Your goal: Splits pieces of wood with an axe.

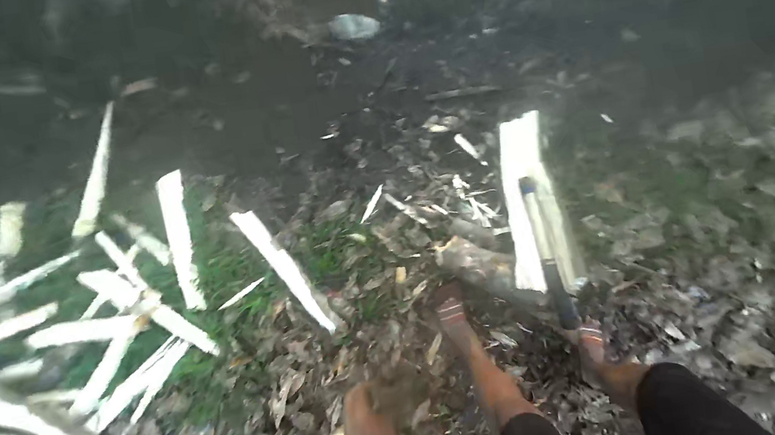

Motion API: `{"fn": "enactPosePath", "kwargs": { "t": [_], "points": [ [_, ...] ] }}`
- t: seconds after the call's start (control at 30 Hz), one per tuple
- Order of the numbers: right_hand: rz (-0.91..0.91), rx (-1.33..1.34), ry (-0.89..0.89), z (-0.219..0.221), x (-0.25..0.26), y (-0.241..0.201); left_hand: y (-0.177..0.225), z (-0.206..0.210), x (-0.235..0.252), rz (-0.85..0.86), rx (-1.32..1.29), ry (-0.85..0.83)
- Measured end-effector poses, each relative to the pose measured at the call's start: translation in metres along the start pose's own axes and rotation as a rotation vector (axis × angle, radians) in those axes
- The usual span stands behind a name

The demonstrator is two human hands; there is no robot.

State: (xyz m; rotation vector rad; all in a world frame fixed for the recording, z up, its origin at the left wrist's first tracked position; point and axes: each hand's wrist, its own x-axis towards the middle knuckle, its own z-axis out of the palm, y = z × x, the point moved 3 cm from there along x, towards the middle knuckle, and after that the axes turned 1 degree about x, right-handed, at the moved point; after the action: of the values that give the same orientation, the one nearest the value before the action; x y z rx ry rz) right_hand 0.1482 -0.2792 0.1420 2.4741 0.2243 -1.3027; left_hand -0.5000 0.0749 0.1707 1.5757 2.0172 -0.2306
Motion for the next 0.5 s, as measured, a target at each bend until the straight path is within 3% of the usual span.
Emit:
{"fn": "enactPosePath", "kwargs": {
  "t": [0.1, 0.27, 0.37, 0.5],
  "points": [
    [-0.084, 0.035, -0.120, 0.051, 0.046, -0.015, 0.061, 0.025, -0.007, 0.058, -0.004, -0.081],
    [-0.388, 0.193, -0.307, 0.104, 0.046, -0.176, 0.154, 0.096, -0.017, 0.258, 0.158, -0.328],
    [-0.464, 0.337, -0.353, 0.107, 0.043, -0.257, 0.186, 0.137, -0.011, 0.295, 0.217, -0.477],
    [-0.393, 0.448, -0.358, 0.117, 0.076, -0.306, 0.205, 0.196, 0.021, 0.274, 0.217, -0.581]
  ]
}}
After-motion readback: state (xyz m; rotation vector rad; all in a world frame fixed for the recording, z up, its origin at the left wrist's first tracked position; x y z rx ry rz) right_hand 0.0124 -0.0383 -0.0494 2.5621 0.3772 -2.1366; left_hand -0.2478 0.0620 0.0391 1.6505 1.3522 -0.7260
